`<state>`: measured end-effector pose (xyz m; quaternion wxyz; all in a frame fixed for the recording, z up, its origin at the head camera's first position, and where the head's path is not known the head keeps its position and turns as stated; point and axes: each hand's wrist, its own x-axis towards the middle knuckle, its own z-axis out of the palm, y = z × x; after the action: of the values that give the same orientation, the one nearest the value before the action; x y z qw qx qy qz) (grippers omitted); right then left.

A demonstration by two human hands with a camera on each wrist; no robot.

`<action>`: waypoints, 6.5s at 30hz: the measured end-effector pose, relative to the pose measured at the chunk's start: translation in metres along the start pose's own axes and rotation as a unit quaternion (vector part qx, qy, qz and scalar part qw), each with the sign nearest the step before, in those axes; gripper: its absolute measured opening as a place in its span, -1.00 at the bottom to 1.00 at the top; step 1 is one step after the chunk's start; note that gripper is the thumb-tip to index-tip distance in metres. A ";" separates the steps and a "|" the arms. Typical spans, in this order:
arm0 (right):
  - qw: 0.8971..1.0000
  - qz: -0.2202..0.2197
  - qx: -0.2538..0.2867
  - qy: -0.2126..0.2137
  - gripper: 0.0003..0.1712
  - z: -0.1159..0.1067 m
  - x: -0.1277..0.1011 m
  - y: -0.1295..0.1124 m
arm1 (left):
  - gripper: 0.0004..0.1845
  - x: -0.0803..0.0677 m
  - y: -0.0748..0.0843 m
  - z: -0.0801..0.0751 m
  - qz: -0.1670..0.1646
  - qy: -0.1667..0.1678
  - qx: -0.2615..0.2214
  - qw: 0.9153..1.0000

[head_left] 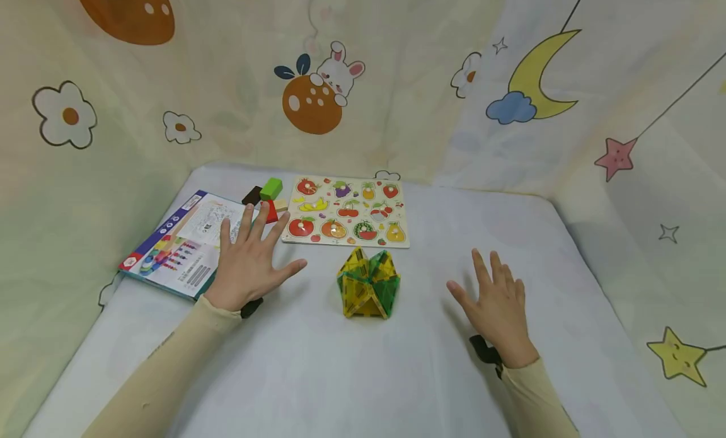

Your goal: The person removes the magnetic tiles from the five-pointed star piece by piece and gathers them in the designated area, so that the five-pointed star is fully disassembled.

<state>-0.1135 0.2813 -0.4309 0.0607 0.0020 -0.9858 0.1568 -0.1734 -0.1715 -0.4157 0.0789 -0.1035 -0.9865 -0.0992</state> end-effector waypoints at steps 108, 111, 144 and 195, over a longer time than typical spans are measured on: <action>0.972 -0.170 0.133 -0.089 -0.78 0.042 -0.035 -0.115 | -0.24 0.018 0.102 0.034 0.339 -0.004 0.038 0.940; 0.951 -0.170 0.179 -0.185 -0.75 0.041 -0.037 -0.114 | -0.23 0.020 0.103 0.034 0.336 -0.008 0.035 0.941; 0.974 -0.034 0.185 -0.123 -0.63 0.042 -0.008 -0.129 | -0.29 0.036 0.099 0.030 0.333 -0.026 0.012 0.942; 0.946 -0.007 0.314 -0.084 -0.82 0.043 -0.012 -0.108 | -0.32 0.037 0.101 0.031 0.323 -0.040 0.016 0.945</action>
<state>-0.1046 0.1648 -0.4396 -0.0252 0.0406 -0.8881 0.4571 -0.1912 -0.0615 -0.4216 0.0692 -0.4190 -0.9040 -0.0487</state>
